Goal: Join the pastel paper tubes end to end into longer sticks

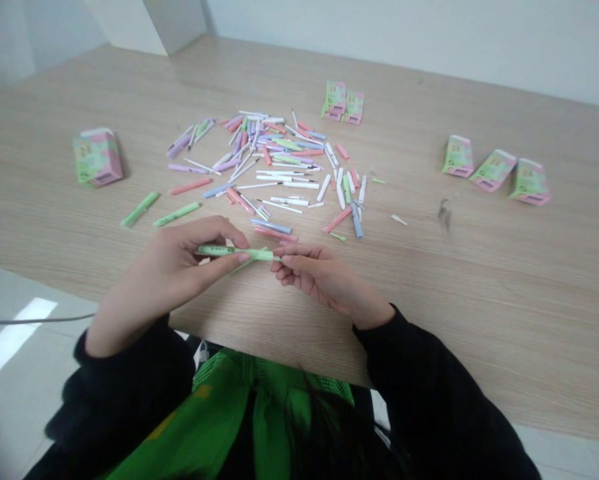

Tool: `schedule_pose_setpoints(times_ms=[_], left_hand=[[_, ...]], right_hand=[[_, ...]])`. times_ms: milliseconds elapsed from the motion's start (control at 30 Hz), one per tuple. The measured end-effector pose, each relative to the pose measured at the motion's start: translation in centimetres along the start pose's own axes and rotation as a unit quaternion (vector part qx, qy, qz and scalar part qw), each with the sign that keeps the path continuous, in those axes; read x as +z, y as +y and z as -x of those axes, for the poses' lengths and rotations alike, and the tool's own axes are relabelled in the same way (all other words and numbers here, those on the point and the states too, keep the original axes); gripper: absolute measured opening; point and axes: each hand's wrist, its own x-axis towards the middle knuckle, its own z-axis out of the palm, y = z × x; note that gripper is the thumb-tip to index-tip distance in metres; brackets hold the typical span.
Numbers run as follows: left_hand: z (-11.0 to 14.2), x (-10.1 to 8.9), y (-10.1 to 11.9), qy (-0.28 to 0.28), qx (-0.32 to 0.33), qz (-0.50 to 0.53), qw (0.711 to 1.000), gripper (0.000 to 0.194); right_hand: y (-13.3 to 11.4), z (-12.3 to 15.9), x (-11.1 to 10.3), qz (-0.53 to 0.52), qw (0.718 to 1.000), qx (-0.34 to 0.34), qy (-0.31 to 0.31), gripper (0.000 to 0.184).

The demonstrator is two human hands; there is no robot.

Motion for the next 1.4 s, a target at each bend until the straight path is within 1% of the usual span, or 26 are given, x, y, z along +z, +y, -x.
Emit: schedule_pose_setpoints(times_ms=[100,233,300,367,400,433,467,533,600,633,667,700,733,833,867,933,967,1000,1033,1100,1133,1167,1233,1300,1367,1400], left_hand=[[0.1,0.0,-0.1,0.016,-0.006,0.001,1.0,0.01],[0.0,-0.2,-1.0,0.07,-0.028,-0.004,0.997,0.013],[-0.4,0.0,-2.0,0.078,-0.03,-0.008,0.997,0.014],[-1.0,0.5,-3.1,0.076,-0.025,-0.015,0.997,0.015],[-1.2,0.8,-3.5,0.073,-0.023,-0.02,0.997,0.014],[-1.4,1.2,-3.9,0.07,-0.021,-0.024,0.997,0.013],[-1.6,1.5,-4.1,0.068,-0.021,-0.028,0.997,0.012],[-1.6,2.2,-4.3,0.069,-0.023,-0.032,0.997,0.015],[-1.3,2.6,-4.3,0.087,-0.02,-0.037,0.995,0.019],[-1.1,2.8,-4.3,0.101,-0.019,-0.043,0.994,0.019],[-0.9,2.9,-4.4,0.113,-0.018,-0.052,0.992,0.019],[-0.7,3.1,-4.5,0.123,-0.018,-0.062,0.99,0.019],[-0.6,3.2,-4.7,0.129,-0.02,-0.073,0.989,0.019],[-0.3,3.6,-5.2,0.13,-0.03,-0.084,0.987,0.019],[-0.2,3.7,-5.3,0.132,-0.034,-0.078,0.988,0.019],[-0.1,3.7,-5.5,0.141,-0.045,-0.067,0.987,0.019],[-0.1,3.7,-5.5,0.147,-0.054,-0.063,0.986,0.019],[0.0,3.7,-5.6,0.153,-0.064,-0.061,0.984,0.019],[0.0,3.6,-5.6,0.16,-0.074,-0.06,0.982,0.019],[0.1,3.5,-5.9,0.174,-0.087,-0.063,0.979,0.019],[0.1,3.5,-6.1,0.178,-0.088,-0.066,0.978,0.019],[0.2,3.4,-6.2,0.18,-0.086,-0.07,0.977,0.02],[0.3,3.3,-6.6,0.177,-0.081,-0.079,0.978,0.019],[0.5,3.0,-6.8,0.189,-0.085,-0.092,0.974,0.017],[0.6,2.6,-7.0,0.22,-0.096,-0.105,0.965,0.016],[0.7,2.2,-7.1,0.234,-0.1,-0.112,0.961,0.015]], right_hand=[[-0.4,0.1,-0.1,0.051,0.998,-0.029,0.011,0.011],[-2.0,0.5,-1.2,0.12,0.986,-0.094,0.066,0.009],[-2.7,0.5,-2.3,0.153,0.974,-0.133,0.101,0.01],[-2.9,0.3,-3.5,0.216,0.952,-0.165,0.143,0.012],[-2.8,0.1,-4.0,0.265,0.933,-0.176,0.169,0.013],[-2.5,-0.1,-4.5,0.326,0.906,-0.185,0.196,0.013],[-2.2,-0.3,-4.8,0.394,0.871,-0.197,0.22,0.013],[-1.6,-0.4,-5.3,0.523,0.782,-0.232,0.246,0.015],[-1.1,-0.5,-5.9,0.611,0.699,-0.278,0.246,0.018],[-1.0,-0.5,-6.2,0.636,0.667,-0.299,0.248,0.02],[-1.0,-0.5,-6.7,0.654,0.641,-0.313,0.254,0.021],[-1.0,-0.6,-7.1,0.668,0.622,-0.317,0.258,0.022],[-1.0,-0.6,-7.5,0.681,0.61,-0.312,0.261,0.023],[-1.1,-0.8,-8.2,0.706,0.593,-0.281,0.266,0.027],[-1.2,-0.7,-8.0,0.706,0.586,-0.284,0.278,0.026],[-1.3,-0.3,-7.0,0.69,0.578,-0.321,0.295,0.022],[-1.2,0.0,-6.3,0.679,0.585,-0.342,0.283,0.02],[-1.1,0.3,-5.4,0.67,0.602,-0.355,0.25,0.018],[-0.8,0.7,-4.6,0.664,0.627,-0.354,0.203,0.018],[0.2,1.3,-3.3,0.659,0.673,-0.316,0.113,0.021],[0.8,1.6,-2.9,0.659,0.689,-0.289,0.086,0.021],[1.4,1.8,-2.7,0.657,0.7,-0.268,0.074,0.021],[2.2,2.0,-2.7,0.651,0.714,-0.246,0.076,0.022],[2.5,2.1,-3.1,0.647,0.717,-0.247,0.075,0.021],[2.2,2.1,-3.8,0.648,0.711,-0.26,0.09,0.02],[1.9,2.1,-4.2,0.649,0.702,-0.27,0.111,0.019]])
